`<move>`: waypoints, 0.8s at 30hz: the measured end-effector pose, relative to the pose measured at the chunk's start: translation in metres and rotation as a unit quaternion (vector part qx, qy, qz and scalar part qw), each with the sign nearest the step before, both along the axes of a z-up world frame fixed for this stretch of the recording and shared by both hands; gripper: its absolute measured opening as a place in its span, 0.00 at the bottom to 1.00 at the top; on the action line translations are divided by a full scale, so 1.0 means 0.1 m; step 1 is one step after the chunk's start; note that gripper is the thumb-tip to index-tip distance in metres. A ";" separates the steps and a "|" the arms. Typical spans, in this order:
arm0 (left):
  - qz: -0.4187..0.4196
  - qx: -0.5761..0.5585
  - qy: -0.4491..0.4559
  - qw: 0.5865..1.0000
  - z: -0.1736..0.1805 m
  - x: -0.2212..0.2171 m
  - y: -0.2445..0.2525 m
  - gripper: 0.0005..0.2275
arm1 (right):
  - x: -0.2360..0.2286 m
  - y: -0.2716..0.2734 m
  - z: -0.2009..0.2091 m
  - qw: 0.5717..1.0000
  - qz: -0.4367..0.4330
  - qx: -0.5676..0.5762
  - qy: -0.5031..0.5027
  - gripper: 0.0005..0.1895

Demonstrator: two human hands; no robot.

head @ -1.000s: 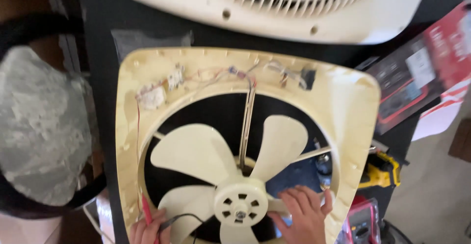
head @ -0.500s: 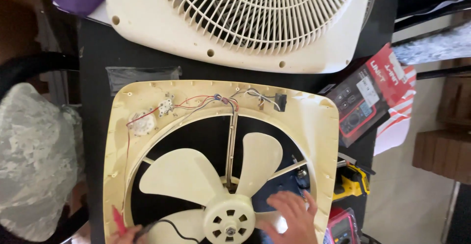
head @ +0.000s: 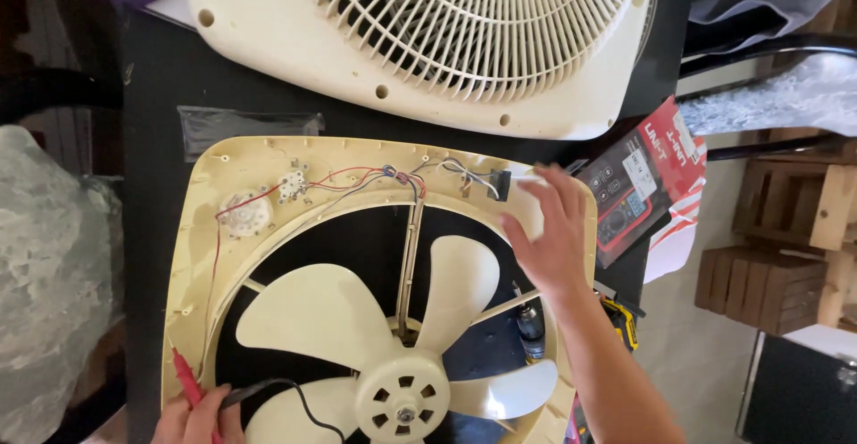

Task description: Testing electrical components and wiring of a fan assembly using a multimeter

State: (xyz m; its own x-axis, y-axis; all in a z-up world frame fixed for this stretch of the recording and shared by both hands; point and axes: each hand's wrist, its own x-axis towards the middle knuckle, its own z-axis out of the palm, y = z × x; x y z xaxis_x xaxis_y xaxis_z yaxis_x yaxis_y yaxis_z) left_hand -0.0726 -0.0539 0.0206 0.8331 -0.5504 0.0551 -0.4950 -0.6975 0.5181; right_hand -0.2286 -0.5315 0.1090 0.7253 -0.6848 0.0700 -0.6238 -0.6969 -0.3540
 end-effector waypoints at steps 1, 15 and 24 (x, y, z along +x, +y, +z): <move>0.016 0.038 0.022 0.999 0.07 -0.01 -0.03 0.06 | 0.05 -0.07 -0.11 0.998 0.031 -0.043 -0.024 0.22; 0.046 -0.016 0.042 0.998 0.07 -0.03 -0.09 0.05 | 0.19 -0.16 -0.40 0.992 0.061 -0.098 -0.057 0.24; 0.081 -0.006 0.079 0.994 0.03 -0.10 -0.07 0.04 | 0.20 -0.14 -0.42 0.994 0.049 -0.086 -0.052 0.24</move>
State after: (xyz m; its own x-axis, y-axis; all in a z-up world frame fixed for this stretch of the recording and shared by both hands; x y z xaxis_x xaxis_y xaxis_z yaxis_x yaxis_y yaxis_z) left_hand -0.0827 -0.0614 0.0240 0.9094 -0.4088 -0.0769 -0.2895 -0.7546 0.5889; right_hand -0.2088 -0.5458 0.0669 0.7710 -0.5823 0.2579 -0.5156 -0.8084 -0.2841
